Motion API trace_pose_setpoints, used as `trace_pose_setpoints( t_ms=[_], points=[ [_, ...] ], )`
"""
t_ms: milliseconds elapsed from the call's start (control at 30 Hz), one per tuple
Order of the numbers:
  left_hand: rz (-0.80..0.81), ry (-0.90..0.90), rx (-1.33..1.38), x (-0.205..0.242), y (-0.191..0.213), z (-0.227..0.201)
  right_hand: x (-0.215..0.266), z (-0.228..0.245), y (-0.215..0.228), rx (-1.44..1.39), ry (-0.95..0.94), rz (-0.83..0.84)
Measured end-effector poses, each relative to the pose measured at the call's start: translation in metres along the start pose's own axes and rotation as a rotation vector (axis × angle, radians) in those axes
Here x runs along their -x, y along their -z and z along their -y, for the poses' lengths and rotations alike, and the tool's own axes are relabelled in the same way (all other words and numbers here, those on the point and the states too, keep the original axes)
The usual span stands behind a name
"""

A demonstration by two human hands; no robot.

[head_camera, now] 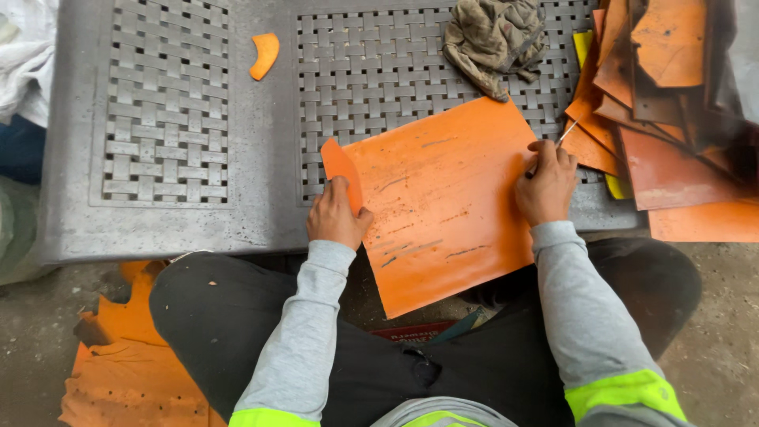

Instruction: The person wipes an orange rubber sheet with a cloth, then uses a knife to cut out a heart-shaped piece from the sheet. The cut piece is removed and set aside.

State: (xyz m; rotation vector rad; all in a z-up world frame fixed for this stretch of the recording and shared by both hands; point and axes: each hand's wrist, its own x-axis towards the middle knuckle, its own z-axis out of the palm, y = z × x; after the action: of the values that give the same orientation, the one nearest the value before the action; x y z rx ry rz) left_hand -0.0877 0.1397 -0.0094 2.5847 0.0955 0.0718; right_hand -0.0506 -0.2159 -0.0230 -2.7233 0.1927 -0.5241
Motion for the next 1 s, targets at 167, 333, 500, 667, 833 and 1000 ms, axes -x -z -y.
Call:
trace_pose_setpoints(
  t_ms=[167, 333, 500, 667, 833, 1000],
  points=[
    [0.025, 0.078, 0.223, -0.009, 0.009, 0.026, 0.013, -0.010, 0.002, -0.060, 0.115, -0.038],
    [-0.146, 0.019, 0.427, -0.009, 0.034, 0.039, 0.015, -0.007, 0.021, -0.127, 0.102, -0.024],
    [-0.066, 0.186, 0.724, -0.028, 0.076, 0.046, 0.016, 0.023, 0.047, -0.273, 0.064, -0.092],
    [0.279, -0.041, 0.675, -0.080, 0.062, 0.025, 0.016, 0.062, 0.062, -0.608, -0.046, 0.073],
    [0.341, -0.344, 0.164, -0.116, -0.006, -0.013, 0.026, 0.088, 0.062, -0.518, 0.080, 0.215],
    [0.118, -0.225, 0.034, -0.118, -0.012, 0.016, 0.032, 0.066, 0.071, -0.426, -0.002, 0.120]
  ],
)
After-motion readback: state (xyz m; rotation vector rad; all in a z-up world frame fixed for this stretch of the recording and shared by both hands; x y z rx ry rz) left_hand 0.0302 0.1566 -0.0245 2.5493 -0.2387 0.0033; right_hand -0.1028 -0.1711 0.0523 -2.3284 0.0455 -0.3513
